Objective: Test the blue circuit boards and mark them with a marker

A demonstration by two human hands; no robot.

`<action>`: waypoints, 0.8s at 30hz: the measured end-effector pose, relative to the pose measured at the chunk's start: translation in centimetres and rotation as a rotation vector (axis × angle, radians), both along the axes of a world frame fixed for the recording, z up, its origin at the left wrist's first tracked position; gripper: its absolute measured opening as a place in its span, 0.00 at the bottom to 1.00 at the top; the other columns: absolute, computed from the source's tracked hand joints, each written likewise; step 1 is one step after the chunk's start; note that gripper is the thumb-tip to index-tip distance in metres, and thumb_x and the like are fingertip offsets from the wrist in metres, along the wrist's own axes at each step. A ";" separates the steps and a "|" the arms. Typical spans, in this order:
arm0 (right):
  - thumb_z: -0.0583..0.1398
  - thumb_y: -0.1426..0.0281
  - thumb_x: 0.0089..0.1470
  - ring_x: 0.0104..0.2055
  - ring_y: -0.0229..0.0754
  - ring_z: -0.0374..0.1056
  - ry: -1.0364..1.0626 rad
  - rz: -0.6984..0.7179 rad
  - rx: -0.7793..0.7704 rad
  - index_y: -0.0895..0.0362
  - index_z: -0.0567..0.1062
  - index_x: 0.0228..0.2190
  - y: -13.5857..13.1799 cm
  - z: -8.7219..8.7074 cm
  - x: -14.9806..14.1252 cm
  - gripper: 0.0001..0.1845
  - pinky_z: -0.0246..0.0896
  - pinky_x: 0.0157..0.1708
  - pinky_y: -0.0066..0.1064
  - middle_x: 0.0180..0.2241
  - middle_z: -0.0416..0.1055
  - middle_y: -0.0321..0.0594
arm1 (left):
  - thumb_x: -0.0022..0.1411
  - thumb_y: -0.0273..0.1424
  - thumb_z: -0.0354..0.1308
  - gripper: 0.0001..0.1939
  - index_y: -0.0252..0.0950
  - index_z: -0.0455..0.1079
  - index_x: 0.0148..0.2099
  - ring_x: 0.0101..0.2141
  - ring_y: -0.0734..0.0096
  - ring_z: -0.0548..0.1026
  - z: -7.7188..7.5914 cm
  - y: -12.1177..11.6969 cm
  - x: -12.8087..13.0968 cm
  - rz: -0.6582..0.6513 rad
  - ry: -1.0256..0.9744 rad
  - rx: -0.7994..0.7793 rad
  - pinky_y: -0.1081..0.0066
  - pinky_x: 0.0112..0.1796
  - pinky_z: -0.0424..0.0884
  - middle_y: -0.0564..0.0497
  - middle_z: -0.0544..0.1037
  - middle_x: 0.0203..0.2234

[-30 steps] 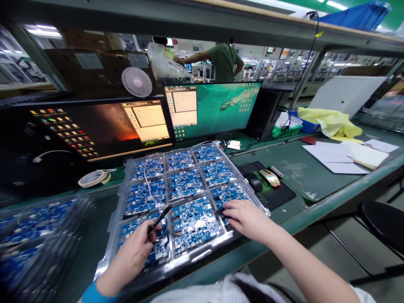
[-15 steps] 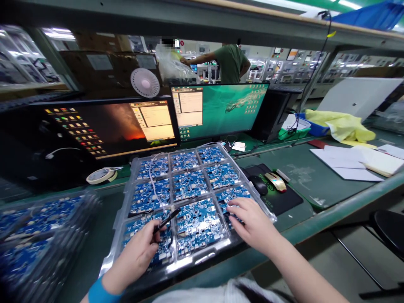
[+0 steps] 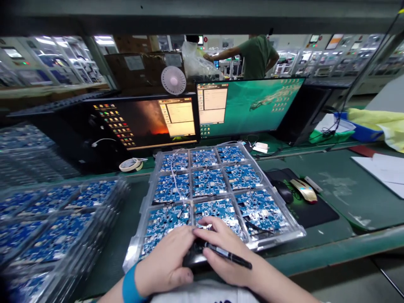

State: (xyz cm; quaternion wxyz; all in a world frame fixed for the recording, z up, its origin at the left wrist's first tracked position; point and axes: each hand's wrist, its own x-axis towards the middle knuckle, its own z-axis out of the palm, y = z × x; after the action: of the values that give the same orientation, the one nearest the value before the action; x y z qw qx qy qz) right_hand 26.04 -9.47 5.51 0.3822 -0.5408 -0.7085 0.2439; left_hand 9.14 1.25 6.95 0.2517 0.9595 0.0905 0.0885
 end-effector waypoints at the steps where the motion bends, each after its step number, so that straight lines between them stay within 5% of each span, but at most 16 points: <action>1: 0.48 0.73 0.52 0.52 0.42 0.50 0.031 -0.026 0.042 0.50 0.61 0.49 0.0 -0.3 0.3 0.21 0.50 0.51 0.37 0.50 0.53 0.41 | 0.52 0.57 0.25 0.41 0.31 0.56 0.51 0.44 0.58 0.63 -0.2 0.5 -0.3 0.058 -0.005 0.034 0.59 0.45 0.59 0.40 0.65 0.45; 7: 0.47 0.73 0.53 0.49 0.44 0.56 0.262 -0.273 0.189 0.52 0.68 0.41 -0.1 -2.5 2.5 0.16 0.52 0.48 0.41 0.43 0.63 0.41 | 0.57 0.51 0.38 0.32 0.28 0.62 0.48 0.49 0.50 0.58 -1.3 3.1 -1.2 0.407 0.146 0.239 0.53 0.46 0.55 0.36 0.63 0.48; 12: 0.48 0.70 0.52 0.45 0.45 0.59 0.300 -0.366 0.132 0.54 0.70 0.36 -0.3 -3.1 2.9 0.13 0.55 0.46 0.40 0.39 0.66 0.42 | 0.57 0.49 0.40 0.30 0.29 0.64 0.46 0.46 0.52 0.62 -1.5 3.1 -1.2 0.377 0.147 0.246 0.54 0.45 0.57 0.38 0.67 0.44; 19: 0.50 0.69 0.52 0.26 0.37 0.61 0.542 -0.337 0.083 0.55 0.70 0.33 -0.2 -3.8 2.7 0.10 0.60 0.28 0.31 0.22 0.64 0.37 | 0.56 0.50 0.40 0.29 0.32 0.65 0.46 0.45 0.51 0.63 -1.4 2.9 -1.0 0.341 0.149 0.250 0.53 0.44 0.58 0.39 0.67 0.44; 24: 0.52 0.65 0.50 0.20 0.33 0.57 0.591 -0.440 -0.224 0.58 0.70 0.32 0.8 -3.2 2.1 0.12 0.53 0.20 0.25 0.17 0.59 0.33 | 0.56 0.51 0.39 0.33 0.29 0.59 0.52 0.48 0.52 0.60 -1.1 2.8 -1.0 0.334 0.107 0.183 0.53 0.46 0.56 0.38 0.64 0.48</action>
State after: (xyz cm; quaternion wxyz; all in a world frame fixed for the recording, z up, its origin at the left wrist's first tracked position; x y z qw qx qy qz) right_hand 28.11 -8.67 2.35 0.5518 -0.6247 -0.4036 0.3773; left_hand 8.09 4.05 5.84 0.1400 0.9533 0.2534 0.0859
